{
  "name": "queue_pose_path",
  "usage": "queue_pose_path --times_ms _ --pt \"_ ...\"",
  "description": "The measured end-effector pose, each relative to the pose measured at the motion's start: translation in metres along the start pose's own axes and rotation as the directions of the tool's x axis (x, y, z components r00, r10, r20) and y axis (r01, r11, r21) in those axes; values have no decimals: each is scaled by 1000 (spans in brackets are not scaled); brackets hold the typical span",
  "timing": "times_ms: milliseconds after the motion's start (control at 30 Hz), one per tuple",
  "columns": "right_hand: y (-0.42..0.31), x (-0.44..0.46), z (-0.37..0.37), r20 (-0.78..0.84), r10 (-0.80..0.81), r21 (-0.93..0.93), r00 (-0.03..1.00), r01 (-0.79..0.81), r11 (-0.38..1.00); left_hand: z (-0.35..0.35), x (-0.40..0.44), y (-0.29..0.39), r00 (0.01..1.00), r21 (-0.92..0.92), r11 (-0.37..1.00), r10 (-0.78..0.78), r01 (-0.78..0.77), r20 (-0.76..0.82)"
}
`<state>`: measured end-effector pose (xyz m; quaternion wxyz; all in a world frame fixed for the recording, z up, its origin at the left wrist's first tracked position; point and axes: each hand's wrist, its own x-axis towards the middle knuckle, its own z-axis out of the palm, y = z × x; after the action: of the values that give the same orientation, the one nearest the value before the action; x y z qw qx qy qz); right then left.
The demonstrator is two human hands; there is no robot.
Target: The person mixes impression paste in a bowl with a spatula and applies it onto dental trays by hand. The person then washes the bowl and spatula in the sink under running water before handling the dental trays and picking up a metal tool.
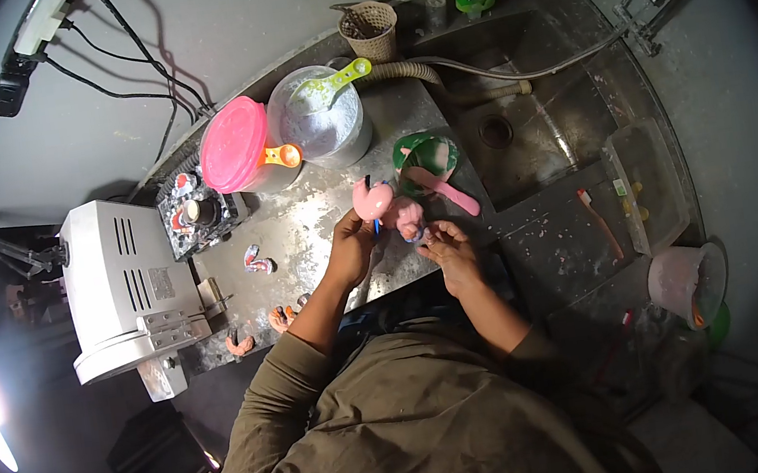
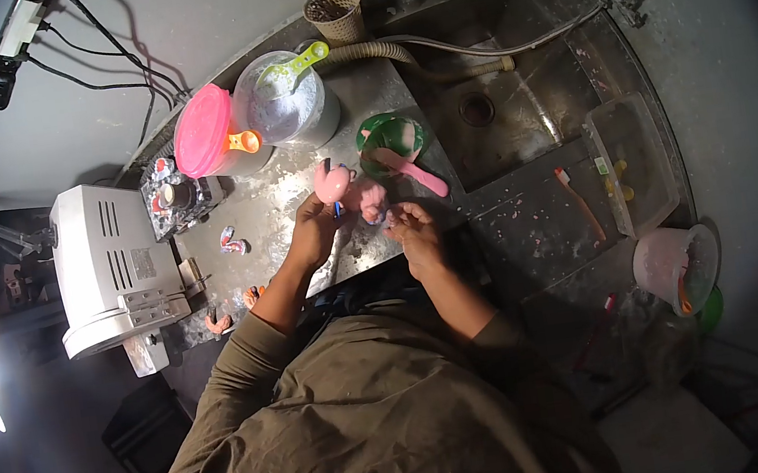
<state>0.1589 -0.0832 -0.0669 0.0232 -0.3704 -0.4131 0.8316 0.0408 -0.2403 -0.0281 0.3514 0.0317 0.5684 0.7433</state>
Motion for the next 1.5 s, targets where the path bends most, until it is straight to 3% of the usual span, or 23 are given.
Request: queue_pose_path --times_ms 167,333,467,633,767,833,900,967,1033,1100,1167,1200,1233,1300,1367,1433,1500 --pt "-8 2 12 357 -178 374 917 34 927 16 -19 34 998 -168 985 43 -49 -43" --pt "-44 1 37 540 -270 357 797 74 931 24 -33 57 989 -209 967 149 -146 -3" --pt "-60 -3 54 601 -320 440 732 32 898 34 -42 77 987 -241 957 157 -161 -36" --pt "-72 -9 62 596 -221 551 772 -193 812 44 -52 101 985 -287 943 158 -171 -67" --pt "-101 -14 55 543 -152 511 826 -181 840 37 -58 122 971 -215 949 241 -233 11" --pt "-113 -12 45 592 -217 456 776 -100 884 31 -62 138 973 79 971 222 -227 63" --pt "-128 -13 35 528 -147 433 837 -117 894 30 -62 141 960 20 960 279 -279 -2" --pt "-145 -12 32 538 -153 383 829 -78 921 15 -57 140 947 102 942 316 -320 54" --pt "-167 -16 34 598 -112 337 794 -123 933 14 -52 138 939 45 938 344 -345 24" --pt "-181 -19 42 586 -126 259 800 -37 965 13 -49 135 938 -227 914 347 -335 12" --pt "-192 -19 47 653 -129 158 746 32 987 2 -46 131 937 -294 896 350 -332 10" --pt "-200 -29 63 621 -184 109 762 148 983 -2 -43 129 939 -342 885 343 -316 20" --pt "-209 -30 70 628 -174 91 759 151 984 -4 -41 131 936 -354 876 353 -327 10" --pt "-226 -31 82 797 -250 -101 549 530 842 -5 -41 135 957 -379 890 288 -255 31" --pt "-239 -49 110 793 -236 -129 561 535 835 1 -45 147 966 -364 899 260 -241 3" --pt "-249 -54 130 907 -276 -141 318 847 512 -3 -40 153 971 -406 903 207 -141 123" --pt "-258 -54 143 962 -222 -96 159 958 271 -3 -38 156 962 -474 870 228 -133 149"
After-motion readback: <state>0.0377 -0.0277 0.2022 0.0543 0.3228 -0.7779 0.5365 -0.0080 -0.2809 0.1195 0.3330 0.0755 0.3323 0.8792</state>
